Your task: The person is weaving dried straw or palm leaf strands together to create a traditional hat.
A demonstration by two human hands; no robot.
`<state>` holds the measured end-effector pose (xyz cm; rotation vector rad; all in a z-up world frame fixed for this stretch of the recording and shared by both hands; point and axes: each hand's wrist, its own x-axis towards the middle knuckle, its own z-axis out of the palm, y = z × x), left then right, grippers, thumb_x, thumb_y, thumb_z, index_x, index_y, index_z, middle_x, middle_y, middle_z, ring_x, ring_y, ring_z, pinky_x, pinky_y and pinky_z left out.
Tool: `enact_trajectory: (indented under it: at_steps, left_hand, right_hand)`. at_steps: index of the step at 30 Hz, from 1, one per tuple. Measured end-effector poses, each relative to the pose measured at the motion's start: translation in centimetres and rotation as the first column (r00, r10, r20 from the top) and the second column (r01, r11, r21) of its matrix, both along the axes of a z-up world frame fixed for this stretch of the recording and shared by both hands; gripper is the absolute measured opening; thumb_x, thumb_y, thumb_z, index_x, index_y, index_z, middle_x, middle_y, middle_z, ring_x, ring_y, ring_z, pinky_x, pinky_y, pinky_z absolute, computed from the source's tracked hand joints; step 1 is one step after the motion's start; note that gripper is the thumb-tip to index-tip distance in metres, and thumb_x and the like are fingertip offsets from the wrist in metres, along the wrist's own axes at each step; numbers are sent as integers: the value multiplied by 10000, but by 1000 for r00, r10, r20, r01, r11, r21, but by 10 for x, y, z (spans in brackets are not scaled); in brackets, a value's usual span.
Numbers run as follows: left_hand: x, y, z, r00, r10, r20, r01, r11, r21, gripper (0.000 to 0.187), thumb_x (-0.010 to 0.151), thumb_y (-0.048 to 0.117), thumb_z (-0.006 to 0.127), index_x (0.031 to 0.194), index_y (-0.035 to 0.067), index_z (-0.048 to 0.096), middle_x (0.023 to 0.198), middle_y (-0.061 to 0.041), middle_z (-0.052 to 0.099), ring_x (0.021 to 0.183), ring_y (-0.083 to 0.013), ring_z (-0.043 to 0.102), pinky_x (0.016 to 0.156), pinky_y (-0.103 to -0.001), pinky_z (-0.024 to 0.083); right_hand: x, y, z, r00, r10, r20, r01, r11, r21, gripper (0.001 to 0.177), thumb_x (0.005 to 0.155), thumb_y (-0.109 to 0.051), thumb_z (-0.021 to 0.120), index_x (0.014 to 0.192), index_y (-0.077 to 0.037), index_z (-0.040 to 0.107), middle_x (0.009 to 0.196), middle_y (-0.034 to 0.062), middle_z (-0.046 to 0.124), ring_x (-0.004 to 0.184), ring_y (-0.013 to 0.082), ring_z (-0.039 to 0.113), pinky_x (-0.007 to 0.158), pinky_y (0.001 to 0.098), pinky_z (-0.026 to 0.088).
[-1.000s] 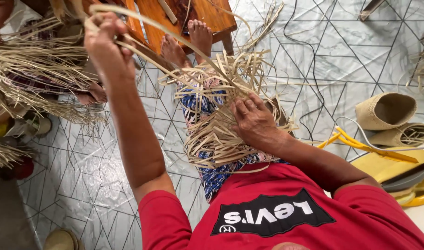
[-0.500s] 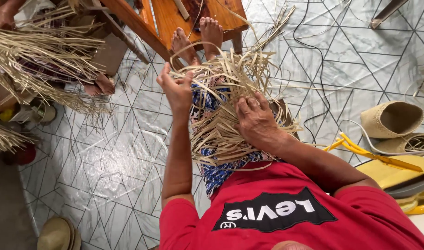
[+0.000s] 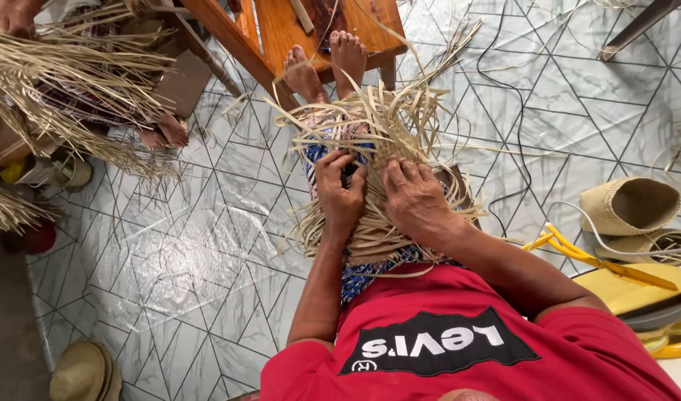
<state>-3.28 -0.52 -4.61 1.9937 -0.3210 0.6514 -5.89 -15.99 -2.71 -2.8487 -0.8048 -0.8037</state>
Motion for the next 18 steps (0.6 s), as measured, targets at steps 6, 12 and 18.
enact_trajectory:
  at_steps: [6,12,18]
  left_hand:
    - [-3,-10,7,1000,-29,9,30,997,-71,223,907,226,632,1101,119,598,1129,-49,521,1068,-273,529,890,-418,459]
    - [0,-3,-5,999,-52,-3,45,888,-457,352,880,233,672,1192,118,557,1227,-53,472,940,-150,580,732,-260,478]
    - [-2,1,-9,998,-54,-14,43,901,-433,275,857,210,689,1099,96,627,1179,-62,510,878,-156,613,689,-227,478]
  right_hand:
    - [1,0,7,1000,1,16,-1,1000,14,682,530,-328,811,1051,54,595,1081,225,532,997,391,540,835,474,434]
    - [1,-2,-3,997,-30,-70,32,999,21,604,611,-301,791,1061,50,594,1071,196,533,995,364,546,816,456,446]
    - [1,-2,-5,999,-29,-41,29,1000,-10,663,608,-350,774,1106,41,580,1079,193,527,1005,363,552,804,454,449]
